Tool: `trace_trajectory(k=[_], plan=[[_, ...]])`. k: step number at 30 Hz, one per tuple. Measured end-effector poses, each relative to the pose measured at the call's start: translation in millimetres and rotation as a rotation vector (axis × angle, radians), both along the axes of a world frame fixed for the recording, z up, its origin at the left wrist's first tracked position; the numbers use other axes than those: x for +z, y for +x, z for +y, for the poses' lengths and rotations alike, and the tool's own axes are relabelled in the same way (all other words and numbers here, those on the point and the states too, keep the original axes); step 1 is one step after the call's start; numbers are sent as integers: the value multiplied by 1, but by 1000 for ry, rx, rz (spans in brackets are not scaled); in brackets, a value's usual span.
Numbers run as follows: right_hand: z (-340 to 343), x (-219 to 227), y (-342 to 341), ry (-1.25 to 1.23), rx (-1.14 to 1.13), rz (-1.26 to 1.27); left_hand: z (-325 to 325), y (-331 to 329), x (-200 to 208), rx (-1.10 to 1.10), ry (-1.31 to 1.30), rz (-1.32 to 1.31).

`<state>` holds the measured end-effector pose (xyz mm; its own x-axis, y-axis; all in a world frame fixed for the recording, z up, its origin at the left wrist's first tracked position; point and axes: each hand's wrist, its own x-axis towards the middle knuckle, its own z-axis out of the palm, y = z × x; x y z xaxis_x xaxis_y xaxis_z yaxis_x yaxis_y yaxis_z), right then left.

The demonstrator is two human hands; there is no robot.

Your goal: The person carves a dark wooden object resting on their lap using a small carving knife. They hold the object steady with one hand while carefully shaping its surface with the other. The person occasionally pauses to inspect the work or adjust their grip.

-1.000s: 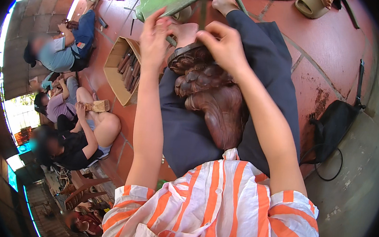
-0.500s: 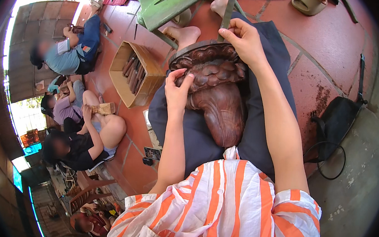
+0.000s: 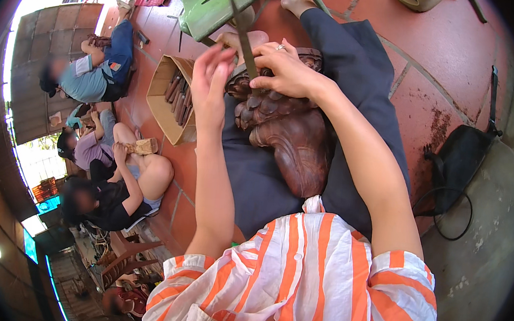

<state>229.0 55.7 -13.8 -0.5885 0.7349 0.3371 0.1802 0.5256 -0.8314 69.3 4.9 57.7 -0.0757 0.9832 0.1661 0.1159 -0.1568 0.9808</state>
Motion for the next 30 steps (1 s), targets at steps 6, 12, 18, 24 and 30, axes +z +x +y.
trace_trajectory(k=[6,12,18,24,30], plan=[[1,-12,-6,-17,-13,-101,69,20,-18,-341,-160,-237],[-4,-16,-5,14,-90,-107,74,29,-23,-134,-264,-286],[-8,-23,-12,30,-168,-31,76,27,-27,-9,-229,-298],[-6,-21,-17,-46,-197,-6,83,28,-27,-5,-185,-163],[-10,-19,-15,-15,-196,1,79,29,-30,28,-159,-99]])
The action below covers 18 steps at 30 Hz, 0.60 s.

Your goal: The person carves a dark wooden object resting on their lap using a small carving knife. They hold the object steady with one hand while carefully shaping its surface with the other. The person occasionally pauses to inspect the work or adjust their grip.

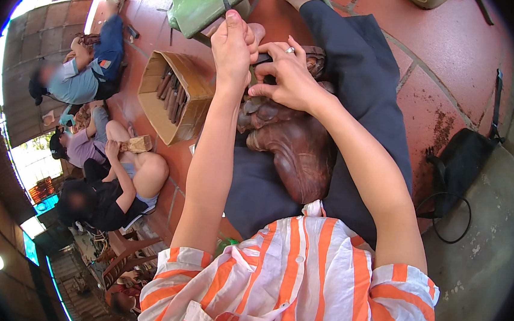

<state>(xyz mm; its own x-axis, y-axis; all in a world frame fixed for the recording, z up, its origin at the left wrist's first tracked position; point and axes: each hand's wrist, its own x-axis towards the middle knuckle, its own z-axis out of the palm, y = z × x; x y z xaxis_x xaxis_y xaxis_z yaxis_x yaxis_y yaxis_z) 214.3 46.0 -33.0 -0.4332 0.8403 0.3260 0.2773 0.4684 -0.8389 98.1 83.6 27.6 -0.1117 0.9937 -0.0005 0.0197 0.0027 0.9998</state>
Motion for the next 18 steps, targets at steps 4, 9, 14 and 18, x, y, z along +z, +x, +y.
trace_trajectory(k=[4,9,14,18], plan=[[0,-10,-9,-34,-121,112,5,11,-4,-58,101,200],[-3,0,2,-18,6,33,-5,3,1,-42,-97,3],[-3,-6,-1,15,-44,47,2,-4,-8,-56,-21,-41],[0,-6,-1,-36,-54,43,6,5,-4,-53,-61,-71]])
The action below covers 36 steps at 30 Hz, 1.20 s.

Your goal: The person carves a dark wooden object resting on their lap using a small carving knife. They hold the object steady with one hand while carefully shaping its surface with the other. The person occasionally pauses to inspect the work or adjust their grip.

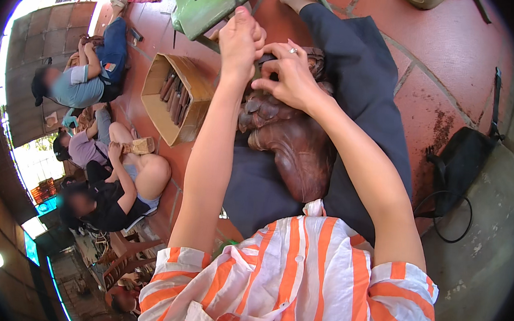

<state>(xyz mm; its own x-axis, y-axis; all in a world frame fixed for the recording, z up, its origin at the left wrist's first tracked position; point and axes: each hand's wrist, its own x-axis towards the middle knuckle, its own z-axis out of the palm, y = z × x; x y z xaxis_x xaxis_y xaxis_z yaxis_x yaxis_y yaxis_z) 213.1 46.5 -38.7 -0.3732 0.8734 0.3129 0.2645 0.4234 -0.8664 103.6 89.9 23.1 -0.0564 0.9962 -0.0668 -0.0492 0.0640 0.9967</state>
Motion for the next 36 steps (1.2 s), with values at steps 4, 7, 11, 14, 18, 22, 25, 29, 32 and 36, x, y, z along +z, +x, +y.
trace_trajectory(k=[4,7,11,14,18,22,25,29,32,36], plan=[[-6,7,2,70,17,-33,-6,-9,7,-40,-97,-18],[-6,6,-1,55,-9,-6,-5,-3,-1,3,-35,10],[-6,0,-3,1,-77,40,2,6,7,-77,-33,-11],[-10,5,0,51,-26,1,-4,-6,8,-96,-128,-131],[-5,4,-4,22,-57,-10,6,-5,3,-88,-43,-136],[-7,3,-3,6,-50,-4,-1,2,7,-135,-74,-77],[-9,10,0,35,-6,-4,-4,-5,10,-94,-133,-146],[-7,2,-8,-9,-71,-30,3,-10,5,-64,-48,-160],[-5,4,-8,-1,-59,5,3,-4,3,-103,-39,-90],[-6,7,0,11,10,-11,-1,-4,7,-93,-205,-128]])
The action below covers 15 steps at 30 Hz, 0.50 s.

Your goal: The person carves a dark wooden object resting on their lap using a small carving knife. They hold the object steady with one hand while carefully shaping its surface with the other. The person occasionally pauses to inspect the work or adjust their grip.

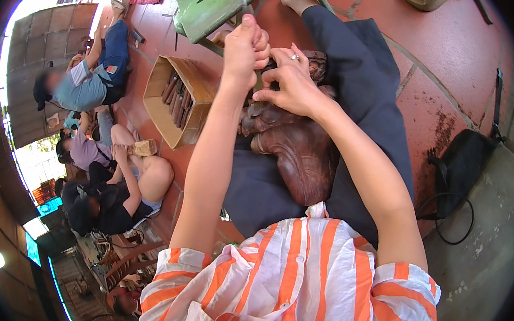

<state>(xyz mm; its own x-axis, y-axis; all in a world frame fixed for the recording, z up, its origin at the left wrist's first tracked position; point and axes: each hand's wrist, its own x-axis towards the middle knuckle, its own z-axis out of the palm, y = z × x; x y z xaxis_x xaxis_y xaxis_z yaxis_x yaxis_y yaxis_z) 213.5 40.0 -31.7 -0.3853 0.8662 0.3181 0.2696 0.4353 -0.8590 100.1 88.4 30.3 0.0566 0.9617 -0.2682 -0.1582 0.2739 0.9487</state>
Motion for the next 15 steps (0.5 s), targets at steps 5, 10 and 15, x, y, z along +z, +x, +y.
trace_trajectory(k=[5,10,15], plan=[[2,-9,-6,-16,-94,22,6,11,-5,41,187,131],[2,-1,6,22,34,1,-2,9,1,63,60,106],[2,-9,1,29,-31,24,3,9,-13,43,273,281]])
